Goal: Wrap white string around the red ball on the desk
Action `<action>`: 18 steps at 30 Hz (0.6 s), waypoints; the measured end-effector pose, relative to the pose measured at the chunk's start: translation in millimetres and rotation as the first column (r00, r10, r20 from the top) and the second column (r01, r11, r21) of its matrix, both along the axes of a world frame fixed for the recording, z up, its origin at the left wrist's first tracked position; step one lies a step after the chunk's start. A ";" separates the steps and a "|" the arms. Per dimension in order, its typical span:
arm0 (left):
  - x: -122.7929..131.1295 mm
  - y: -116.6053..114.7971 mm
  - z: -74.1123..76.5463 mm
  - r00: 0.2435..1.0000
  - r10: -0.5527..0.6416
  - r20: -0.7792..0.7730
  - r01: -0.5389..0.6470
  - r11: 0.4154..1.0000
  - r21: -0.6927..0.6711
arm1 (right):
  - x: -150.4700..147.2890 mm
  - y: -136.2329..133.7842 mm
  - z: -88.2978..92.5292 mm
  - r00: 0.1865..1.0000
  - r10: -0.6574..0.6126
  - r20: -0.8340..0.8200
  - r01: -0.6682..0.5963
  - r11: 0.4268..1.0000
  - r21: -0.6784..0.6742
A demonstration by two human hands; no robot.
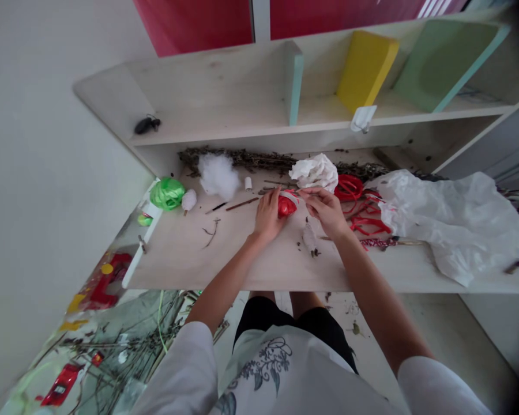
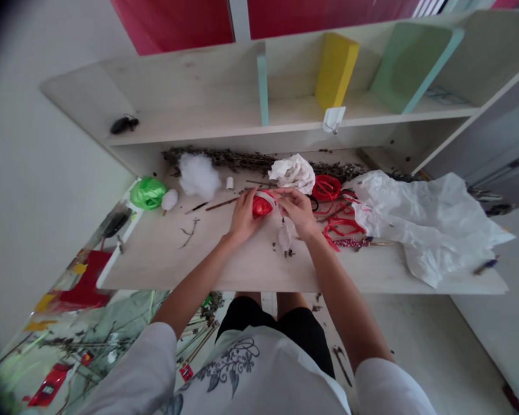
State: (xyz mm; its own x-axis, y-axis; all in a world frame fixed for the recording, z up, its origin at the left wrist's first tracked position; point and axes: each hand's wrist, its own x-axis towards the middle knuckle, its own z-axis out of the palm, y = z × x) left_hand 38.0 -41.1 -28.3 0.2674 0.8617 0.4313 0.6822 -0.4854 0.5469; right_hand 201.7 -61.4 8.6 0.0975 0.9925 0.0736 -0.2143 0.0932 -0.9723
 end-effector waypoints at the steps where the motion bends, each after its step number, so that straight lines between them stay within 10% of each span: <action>1: -0.2 0.6 -0.1 1.000 0.006 0.022 -0.006 1.000 -0.001 | -1.0 -0.6 -0.5 1.000 0.018 0.020 -0.018 1.000 -0.005; 18: 5.1 3.1 11.9 0.857 0.061 0.511 0.007 0.991 -0.130 | -4.4 -0.6 -0.8 0.997 0.025 0.069 -0.024 1.000 -0.018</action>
State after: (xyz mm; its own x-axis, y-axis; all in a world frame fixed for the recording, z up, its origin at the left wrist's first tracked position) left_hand 43.1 -38.0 -16.4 0.0136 0.9203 0.3909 0.3001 -0.3767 0.8764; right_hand 197.3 -62.0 7.8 0.0687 0.9957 0.0624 -0.1485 0.0720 -0.9863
